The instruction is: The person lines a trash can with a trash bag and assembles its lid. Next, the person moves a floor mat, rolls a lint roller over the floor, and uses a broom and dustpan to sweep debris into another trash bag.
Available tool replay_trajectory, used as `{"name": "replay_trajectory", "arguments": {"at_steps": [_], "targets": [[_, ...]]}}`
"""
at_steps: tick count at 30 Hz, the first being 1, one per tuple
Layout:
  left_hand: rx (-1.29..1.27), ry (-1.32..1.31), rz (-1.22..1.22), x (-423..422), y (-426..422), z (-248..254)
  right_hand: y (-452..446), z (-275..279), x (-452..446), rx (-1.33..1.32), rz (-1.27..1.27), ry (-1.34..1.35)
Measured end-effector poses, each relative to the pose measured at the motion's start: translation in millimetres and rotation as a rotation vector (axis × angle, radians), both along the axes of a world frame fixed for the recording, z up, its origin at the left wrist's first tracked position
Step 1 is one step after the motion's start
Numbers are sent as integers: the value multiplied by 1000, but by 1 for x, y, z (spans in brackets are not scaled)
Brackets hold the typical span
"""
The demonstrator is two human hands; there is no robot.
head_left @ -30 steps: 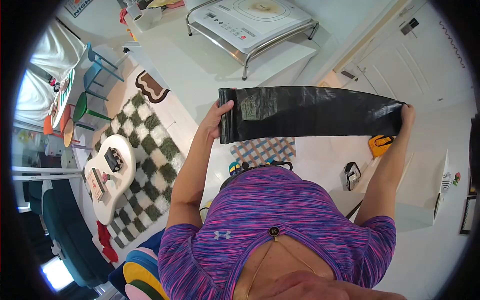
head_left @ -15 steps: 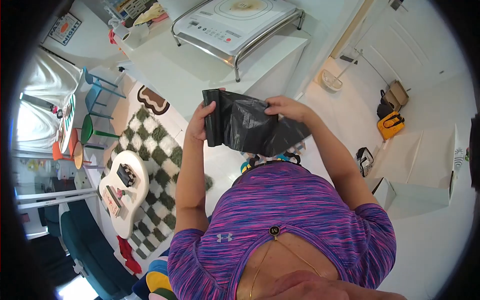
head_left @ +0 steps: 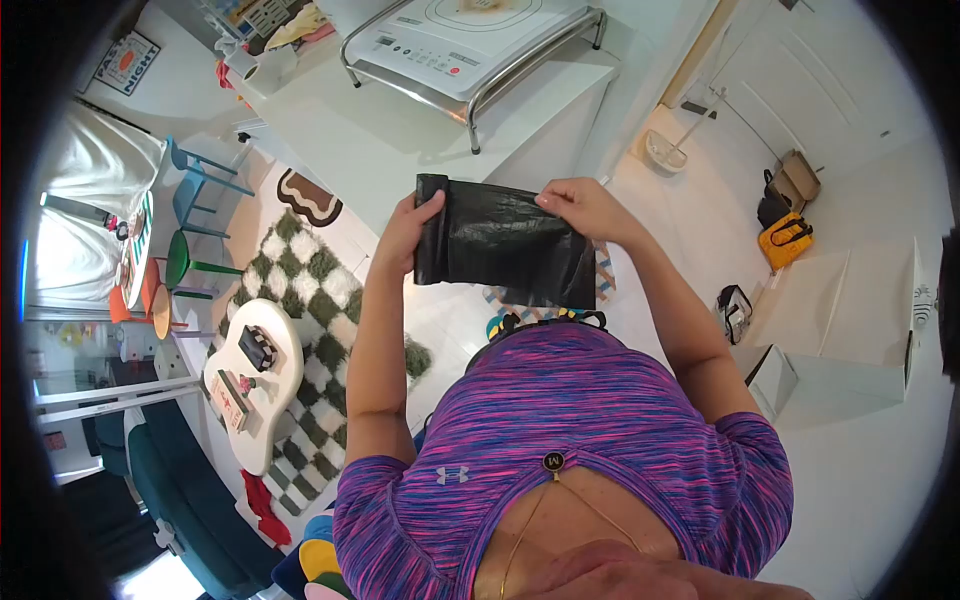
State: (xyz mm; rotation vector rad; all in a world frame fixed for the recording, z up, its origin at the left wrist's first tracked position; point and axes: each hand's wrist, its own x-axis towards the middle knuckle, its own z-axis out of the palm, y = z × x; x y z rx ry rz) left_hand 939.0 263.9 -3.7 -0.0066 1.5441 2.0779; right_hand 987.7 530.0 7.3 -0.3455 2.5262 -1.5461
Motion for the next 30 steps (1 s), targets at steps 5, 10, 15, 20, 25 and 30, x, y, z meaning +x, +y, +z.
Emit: {"name": "replay_trajectory", "arguments": {"at_steps": [5,10,15,20,25,30], "targets": [[-845,657,172,-42,22,-11,-58,18,15,255,-91,437],[-1281,728,625,-106,-5,-19,-108,20,35,333,-100,609],[-1538,561,385,-137,-30,-16,-81,22,39,346,-191,426],[-1581,844,223,-123,1,2,-31,35,32,159,-319,207],[-289,666,-579,2,90,38,-13,31,40,-35,-327,144],[-185,563,-614,23,114,59,14,19,77,-421,-447,65]]}}
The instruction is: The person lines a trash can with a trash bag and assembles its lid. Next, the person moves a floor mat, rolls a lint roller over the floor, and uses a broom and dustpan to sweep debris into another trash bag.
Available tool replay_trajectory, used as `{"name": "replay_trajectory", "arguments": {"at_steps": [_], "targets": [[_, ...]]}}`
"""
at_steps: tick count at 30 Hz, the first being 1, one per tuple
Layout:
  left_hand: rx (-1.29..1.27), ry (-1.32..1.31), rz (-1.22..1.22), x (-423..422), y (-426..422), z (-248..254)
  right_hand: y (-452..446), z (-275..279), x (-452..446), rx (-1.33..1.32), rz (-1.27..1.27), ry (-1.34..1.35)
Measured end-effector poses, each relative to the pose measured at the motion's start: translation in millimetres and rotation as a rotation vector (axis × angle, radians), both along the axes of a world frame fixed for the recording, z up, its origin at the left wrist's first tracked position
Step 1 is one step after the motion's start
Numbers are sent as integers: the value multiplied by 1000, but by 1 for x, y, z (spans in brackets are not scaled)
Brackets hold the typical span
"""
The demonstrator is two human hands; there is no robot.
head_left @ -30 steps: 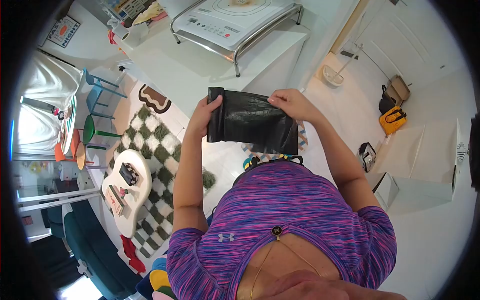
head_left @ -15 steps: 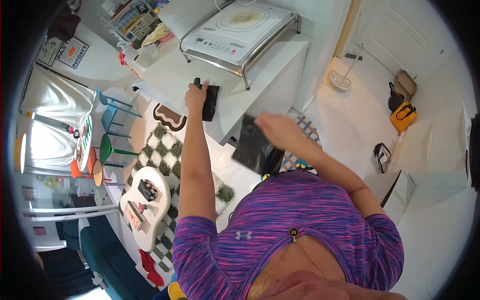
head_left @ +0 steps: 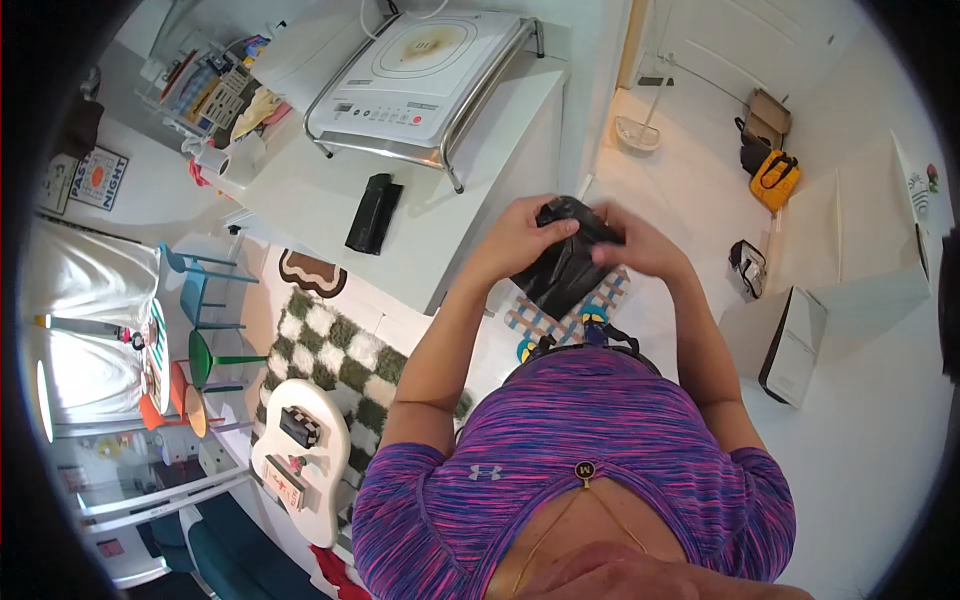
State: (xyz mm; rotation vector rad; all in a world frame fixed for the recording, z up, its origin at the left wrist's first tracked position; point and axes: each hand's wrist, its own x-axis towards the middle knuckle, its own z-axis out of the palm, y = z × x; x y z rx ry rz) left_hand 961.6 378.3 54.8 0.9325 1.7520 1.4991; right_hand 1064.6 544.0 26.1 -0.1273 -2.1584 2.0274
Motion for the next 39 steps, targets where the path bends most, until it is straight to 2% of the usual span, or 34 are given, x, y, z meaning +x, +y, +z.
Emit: {"name": "replay_trajectory", "arguments": {"at_steps": [1,3,5,6,8,9,11,12,13,14,15,17,19,20,21,23,24,25,26,27,28,29,30,31,33,35,37,39], "targets": [[-1,-5,-12,-2,-1,6,3,-2,13,191,191,-128],[31,-21,-17,-10,-4,17,9,-36,36,410,411,-386],[75,46,32,-16,-1,20,8,-52,57,541,345,-335],[106,7,71,-19,-1,20,13,-62,69,541,351,-339],[125,1,125,-27,0,8,29,-83,94,461,138,-429],[121,1,125,-26,-1,6,36,-95,105,457,139,-428],[147,236,361,-19,1,6,51,-119,129,519,120,-702],[95,294,489,-17,2,14,60,-134,141,504,83,-715],[46,348,609,-23,0,23,71,-150,153,642,109,-703],[2,446,714,-51,-5,2,82,-162,166,779,136,-697],[-184,519,764,-61,-7,18,93,-166,176,880,104,-748],[50,290,697,-64,4,33,118,-177,196,467,-153,-695],[86,279,655,-54,38,39,148,-187,210,60,-311,-538],[39,404,683,-49,61,40,166,-190,218,56,-326,-541],[40,402,671,-50,82,32,183,-193,226,-63,-416,-506],[86,653,660,-56,128,9,218,-197,242,-303,-590,-421],[-76,690,674,-50,151,5,234,-197,249,-437,-650,-383],[-188,671,634,-59,175,-13,250,-200,259,-439,-656,-384],[-305,650,601,-69,197,-31,267,-207,266,-379,-828,-347],[-443,532,544,-64,222,-34,287,-213,270,-316,-989,-302],[-189,290,472,-72,242,-65,304,-218,281,-233,-1072,-453],[-61,-239,339,-65,264,-67,313,-208,281,-238,-1056,-447],[-86,-491,273,-43,281,-43,318,-178,284,-214,-1164,-531],[-105,-619,187,-43,295,-43,325,-161,289,-184,-1277,-618],[-37,-476,15,-34,320,-41,358,-196,319,-228,-1330,-544],[-12,-399,-13,-35,342,-56,377,-197,338,-275,-1388,-465],[10,-316,-38,-41,359,-63,381,-165,343,-957,-1178,-167],[-238,-49,51,-45,376,-67,398,-170,350,-993,-1166,-79]]}}
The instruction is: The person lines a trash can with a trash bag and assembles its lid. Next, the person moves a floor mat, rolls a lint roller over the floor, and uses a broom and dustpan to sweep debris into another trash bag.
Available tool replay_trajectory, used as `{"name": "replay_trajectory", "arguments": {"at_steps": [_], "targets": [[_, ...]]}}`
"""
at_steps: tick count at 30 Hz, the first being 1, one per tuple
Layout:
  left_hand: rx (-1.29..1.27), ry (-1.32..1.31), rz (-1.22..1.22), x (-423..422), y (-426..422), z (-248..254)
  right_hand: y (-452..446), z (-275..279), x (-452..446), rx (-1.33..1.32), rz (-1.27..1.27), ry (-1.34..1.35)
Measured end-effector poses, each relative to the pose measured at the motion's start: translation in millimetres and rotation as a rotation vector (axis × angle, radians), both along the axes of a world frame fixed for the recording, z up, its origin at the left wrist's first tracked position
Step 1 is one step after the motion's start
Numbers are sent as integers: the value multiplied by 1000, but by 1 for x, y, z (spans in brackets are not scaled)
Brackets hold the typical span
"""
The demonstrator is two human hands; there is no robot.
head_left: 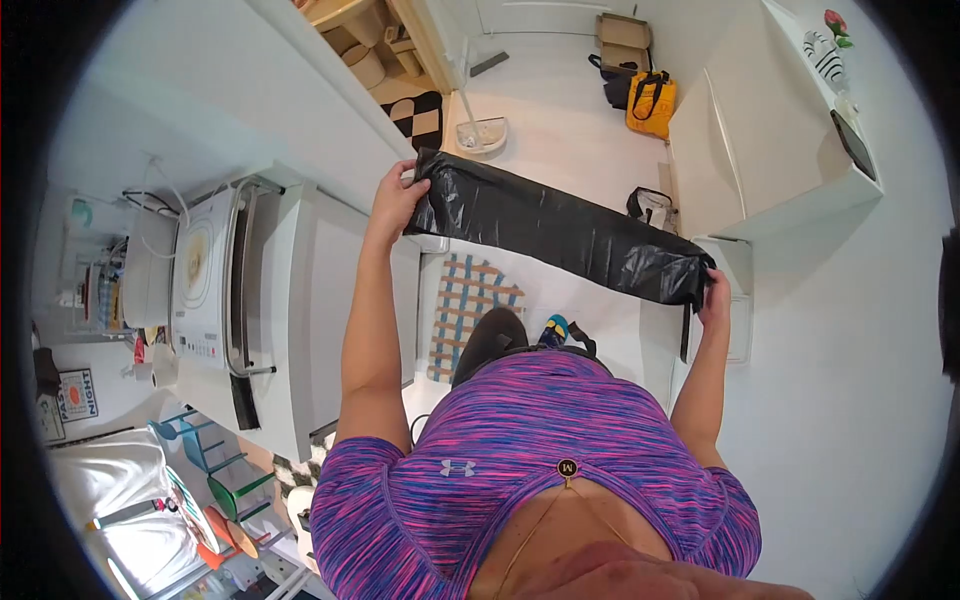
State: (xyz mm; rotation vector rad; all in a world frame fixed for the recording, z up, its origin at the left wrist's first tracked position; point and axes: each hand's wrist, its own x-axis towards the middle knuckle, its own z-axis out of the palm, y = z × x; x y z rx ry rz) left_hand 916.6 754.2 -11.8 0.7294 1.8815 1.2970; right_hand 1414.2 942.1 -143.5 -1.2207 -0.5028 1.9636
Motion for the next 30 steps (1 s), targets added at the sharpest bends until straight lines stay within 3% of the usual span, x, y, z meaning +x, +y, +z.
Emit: {"name": "replay_trajectory", "arguments": {"at_steps": [1,3,6,7,8,10,12,13,15,17,18,19,22,23,24,26,30], "targets": [[-3,-3,-8,3,8,-4,5,6,-8,125,100,-91],[-208,1484,145,16,29,-16,12,10,-36,301,187,-330],[106,809,-161,63,86,-38,9,22,-116,439,278,-397],[-96,429,-375,97,96,-18,7,23,-145,524,296,-536],[-34,271,-519,121,107,-37,8,35,-174,626,389,-720],[-47,334,-656,144,129,-41,25,31,-217,605,466,-548],[81,501,-547,122,163,-78,54,57,-242,516,657,-651],[-14,270,-586,100,180,-74,67,62,-247,508,658,-660],[25,153,-637,47,210,-83,102,70,-254,441,691,-307],[119,365,-467,1,234,-96,135,66,-261,487,794,-373],[71,343,-304,-13,248,-92,151,65,-267,550,887,-422],[149,531,-98,-24,260,-88,165,63,-280,496,909,-444],[31,609,72,-49,287,-56,200,59,-322,492,762,-476],[-75,345,-30,-57,297,-60,209,54,-335,437,695,-419],[-80,341,-28,-58,305,-64,210,59,-347,431,700,-420],[-189,-554,-345,-50,324,-72,212,72,-371,441,689,-444],[-28,-438,-423,-47,356,-96,238,60,-395,522,882,-419]]}}
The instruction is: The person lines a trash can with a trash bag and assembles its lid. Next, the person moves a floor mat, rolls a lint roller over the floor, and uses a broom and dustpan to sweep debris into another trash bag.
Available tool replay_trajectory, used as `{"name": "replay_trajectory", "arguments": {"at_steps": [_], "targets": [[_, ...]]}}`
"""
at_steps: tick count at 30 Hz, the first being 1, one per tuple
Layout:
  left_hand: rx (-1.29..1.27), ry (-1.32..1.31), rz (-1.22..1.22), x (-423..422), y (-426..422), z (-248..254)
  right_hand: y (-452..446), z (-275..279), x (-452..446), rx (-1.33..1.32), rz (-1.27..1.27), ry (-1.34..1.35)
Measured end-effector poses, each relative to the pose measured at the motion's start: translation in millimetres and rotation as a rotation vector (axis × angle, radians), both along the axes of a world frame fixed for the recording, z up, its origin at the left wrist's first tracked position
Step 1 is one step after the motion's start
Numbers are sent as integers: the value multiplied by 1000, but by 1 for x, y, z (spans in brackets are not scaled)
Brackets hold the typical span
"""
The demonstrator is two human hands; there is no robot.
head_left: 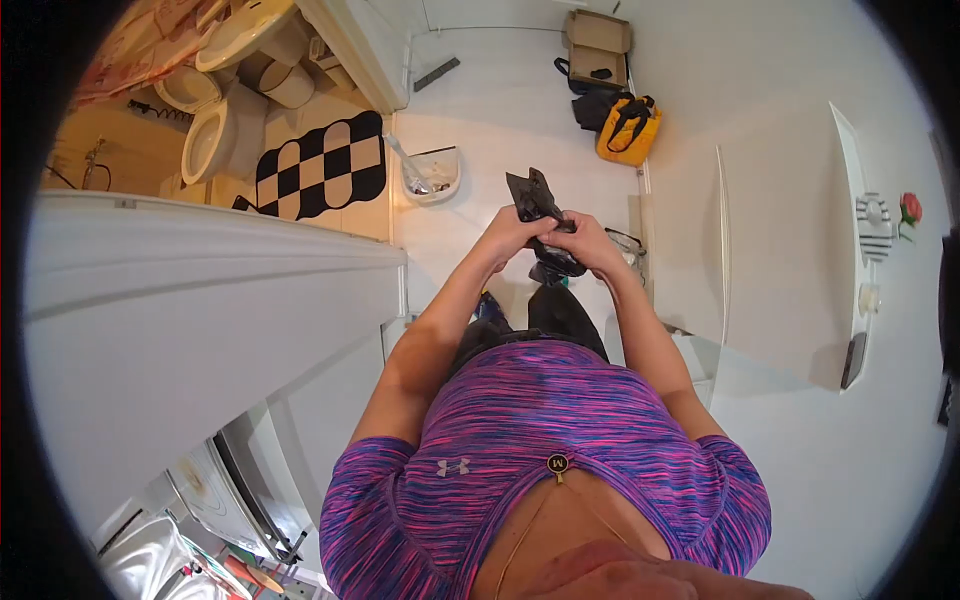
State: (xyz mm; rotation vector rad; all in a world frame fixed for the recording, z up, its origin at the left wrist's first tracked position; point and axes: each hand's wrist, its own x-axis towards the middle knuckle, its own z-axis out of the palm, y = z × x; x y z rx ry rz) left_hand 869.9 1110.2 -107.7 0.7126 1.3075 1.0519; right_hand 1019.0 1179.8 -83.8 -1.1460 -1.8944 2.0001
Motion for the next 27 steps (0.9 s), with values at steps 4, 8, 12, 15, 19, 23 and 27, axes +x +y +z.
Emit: {"name": "replay_trajectory", "arguments": {"at_steps": [4,8,12,15,19,23,27], "targets": [[-156,12,199,-28,19,-14,58,13,-3,-429,-358,253],[-164,596,406,-54,43,-93,126,9,-21,-574,-289,435],[57,1402,745,-46,103,9,180,0,-49,-347,-193,215],[130,906,414,-42,153,32,209,8,-73,-344,-156,168],[101,290,286,-46,194,23,254,8,-96,-665,-95,318],[153,-243,616,-72,198,27,303,-7,-98,-628,16,436],[211,-152,900,-83,203,27,316,-8,-114,-560,79,318]]}}
